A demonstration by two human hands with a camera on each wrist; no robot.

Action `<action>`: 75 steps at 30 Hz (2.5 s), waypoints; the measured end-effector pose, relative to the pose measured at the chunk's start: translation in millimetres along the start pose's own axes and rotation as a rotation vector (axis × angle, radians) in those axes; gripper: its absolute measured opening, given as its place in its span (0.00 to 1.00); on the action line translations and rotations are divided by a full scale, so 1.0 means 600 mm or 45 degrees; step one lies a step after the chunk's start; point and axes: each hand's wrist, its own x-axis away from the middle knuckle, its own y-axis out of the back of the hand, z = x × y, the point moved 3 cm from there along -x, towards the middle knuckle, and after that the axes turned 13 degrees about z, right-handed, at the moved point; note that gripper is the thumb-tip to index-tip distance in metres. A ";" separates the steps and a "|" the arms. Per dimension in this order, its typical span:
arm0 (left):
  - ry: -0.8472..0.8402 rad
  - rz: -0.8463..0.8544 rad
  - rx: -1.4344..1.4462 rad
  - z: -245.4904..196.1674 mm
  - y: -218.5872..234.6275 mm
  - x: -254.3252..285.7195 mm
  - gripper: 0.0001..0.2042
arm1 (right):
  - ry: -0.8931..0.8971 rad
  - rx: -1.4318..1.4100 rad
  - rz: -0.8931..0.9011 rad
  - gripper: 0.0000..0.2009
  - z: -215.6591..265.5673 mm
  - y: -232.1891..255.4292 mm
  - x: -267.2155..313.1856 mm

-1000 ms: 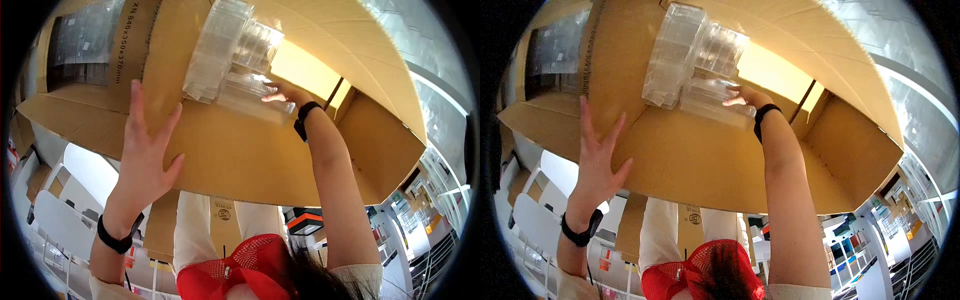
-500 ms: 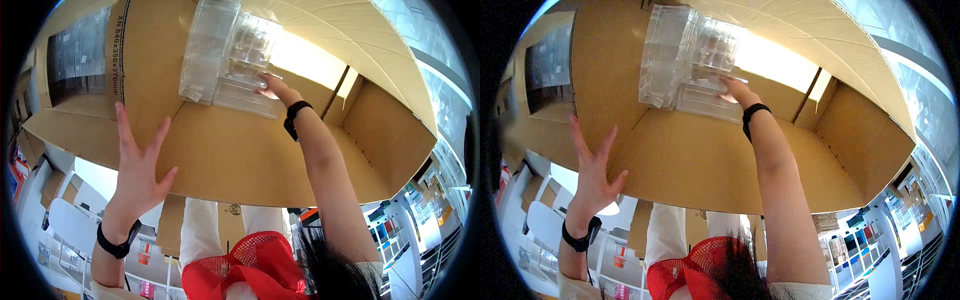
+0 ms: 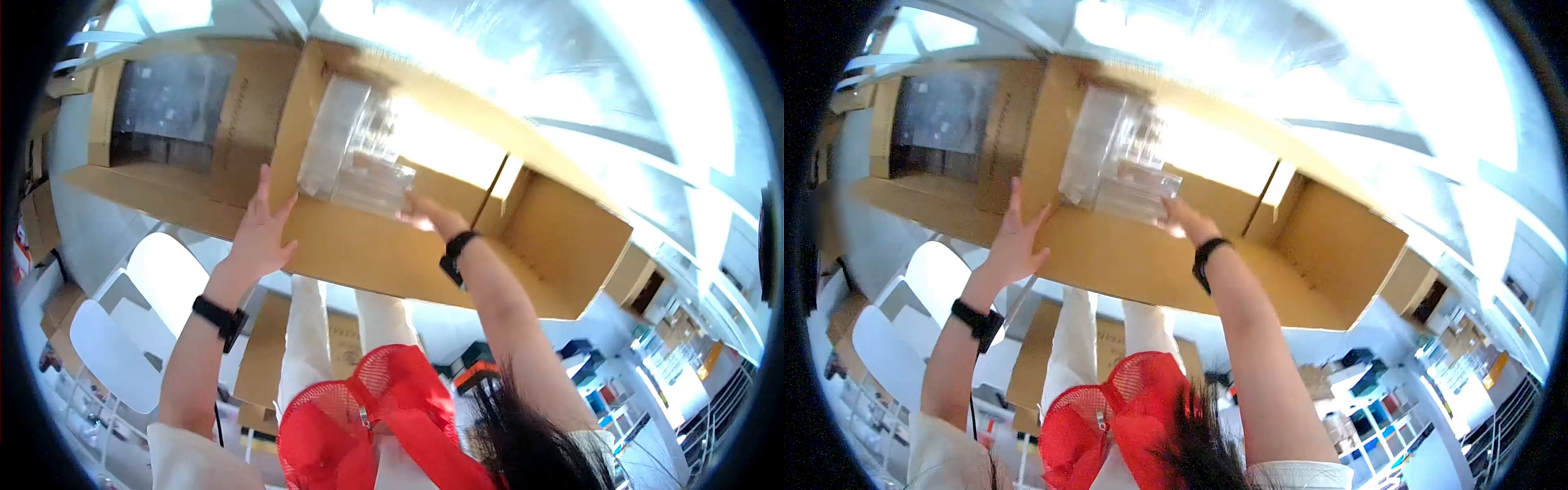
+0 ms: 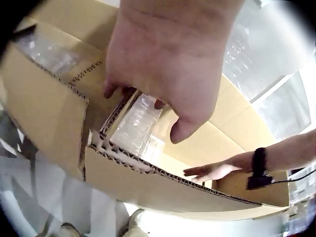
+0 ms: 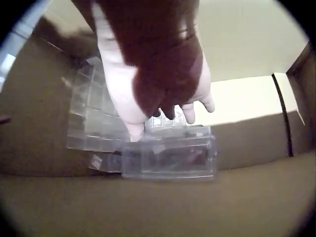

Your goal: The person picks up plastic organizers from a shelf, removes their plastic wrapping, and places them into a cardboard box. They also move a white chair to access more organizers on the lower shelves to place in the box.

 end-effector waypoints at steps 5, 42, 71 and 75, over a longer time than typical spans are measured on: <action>-0.111 -0.131 -0.045 -0.081 0.100 0.067 0.26 | 0.323 0.076 -0.307 0.34 0.031 -0.038 0.266; -0.645 -1.446 -0.973 -0.033 0.995 0.643 0.29 | -0.010 0.452 -1.984 0.35 0.813 0.435 1.283; -1.999 -1.107 0.891 -0.375 0.968 0.648 0.28 | 2.643 -0.837 -1.422 0.19 0.680 0.246 1.314; -2.029 -1.073 1.068 -0.405 0.935 0.706 0.29 | 2.379 -0.862 -1.672 0.24 0.662 0.156 1.287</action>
